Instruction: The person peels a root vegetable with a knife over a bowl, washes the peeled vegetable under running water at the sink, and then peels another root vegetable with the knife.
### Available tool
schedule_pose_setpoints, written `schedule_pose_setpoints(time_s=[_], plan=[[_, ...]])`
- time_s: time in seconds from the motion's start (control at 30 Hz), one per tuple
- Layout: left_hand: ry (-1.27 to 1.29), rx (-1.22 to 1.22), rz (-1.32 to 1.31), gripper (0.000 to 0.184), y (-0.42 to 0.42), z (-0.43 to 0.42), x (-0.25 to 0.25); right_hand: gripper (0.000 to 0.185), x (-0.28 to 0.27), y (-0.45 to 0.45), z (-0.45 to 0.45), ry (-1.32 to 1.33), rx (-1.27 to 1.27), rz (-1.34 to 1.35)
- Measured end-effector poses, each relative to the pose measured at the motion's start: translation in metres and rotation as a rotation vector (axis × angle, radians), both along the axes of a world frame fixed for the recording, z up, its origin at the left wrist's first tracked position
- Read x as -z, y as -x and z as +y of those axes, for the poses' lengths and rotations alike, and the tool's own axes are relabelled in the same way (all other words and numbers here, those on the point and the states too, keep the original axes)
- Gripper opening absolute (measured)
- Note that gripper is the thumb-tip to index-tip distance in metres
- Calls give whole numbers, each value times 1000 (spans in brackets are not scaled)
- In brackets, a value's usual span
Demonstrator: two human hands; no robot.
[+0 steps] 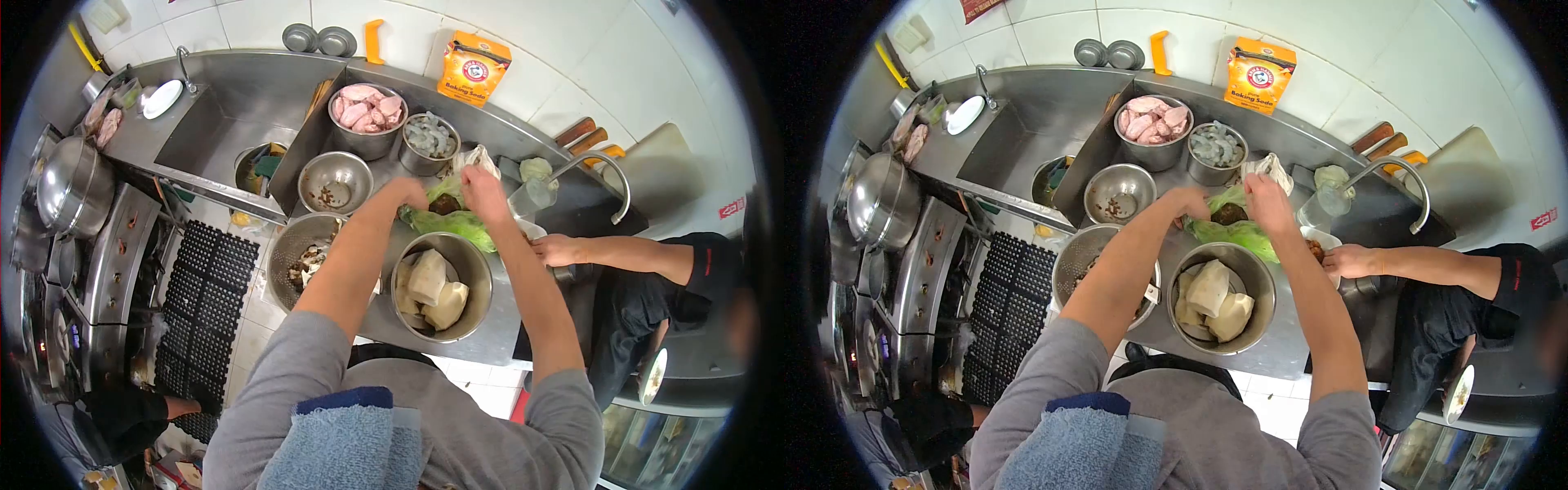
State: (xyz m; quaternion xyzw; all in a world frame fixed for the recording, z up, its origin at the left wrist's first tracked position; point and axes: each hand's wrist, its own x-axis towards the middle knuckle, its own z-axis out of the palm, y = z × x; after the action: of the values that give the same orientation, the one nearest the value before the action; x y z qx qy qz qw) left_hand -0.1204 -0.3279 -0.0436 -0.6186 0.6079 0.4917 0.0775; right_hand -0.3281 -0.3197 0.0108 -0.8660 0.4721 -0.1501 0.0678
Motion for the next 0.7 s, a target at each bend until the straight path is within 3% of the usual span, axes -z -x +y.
schedule_pose_setpoints(time_s=[0.07, 0.27, 0.37, 0.47, 0.57, 0.63, 0.7], plan=[[-90, -104, 122, 87, -6, 0, 8, 31, -5, -5, 11, -312, 132, 116], [-161, -180, 553, 84, -21, 9, 17, 68, 30, 35, -6, -694, -51, -324], [-187, -88, 759, 79, -26, 20, -4, 74, 6, 29, 7, -843, -99, -609], [-165, -55, 841, 78, -26, 34, -30, 74, -25, 11, 30, -881, 25, -752], [-187, -41, 899, 78, -24, 33, -21, 72, -31, 10, 31, -808, -5, -677], [-188, -14, 938, 77, -25, 35, -17, 69, -34, 7, 31, -597, -100, -517], [-109, -60, 819, 65, -26, 36, -11, 68, -39, 3, 32, -470, -162, -376]])
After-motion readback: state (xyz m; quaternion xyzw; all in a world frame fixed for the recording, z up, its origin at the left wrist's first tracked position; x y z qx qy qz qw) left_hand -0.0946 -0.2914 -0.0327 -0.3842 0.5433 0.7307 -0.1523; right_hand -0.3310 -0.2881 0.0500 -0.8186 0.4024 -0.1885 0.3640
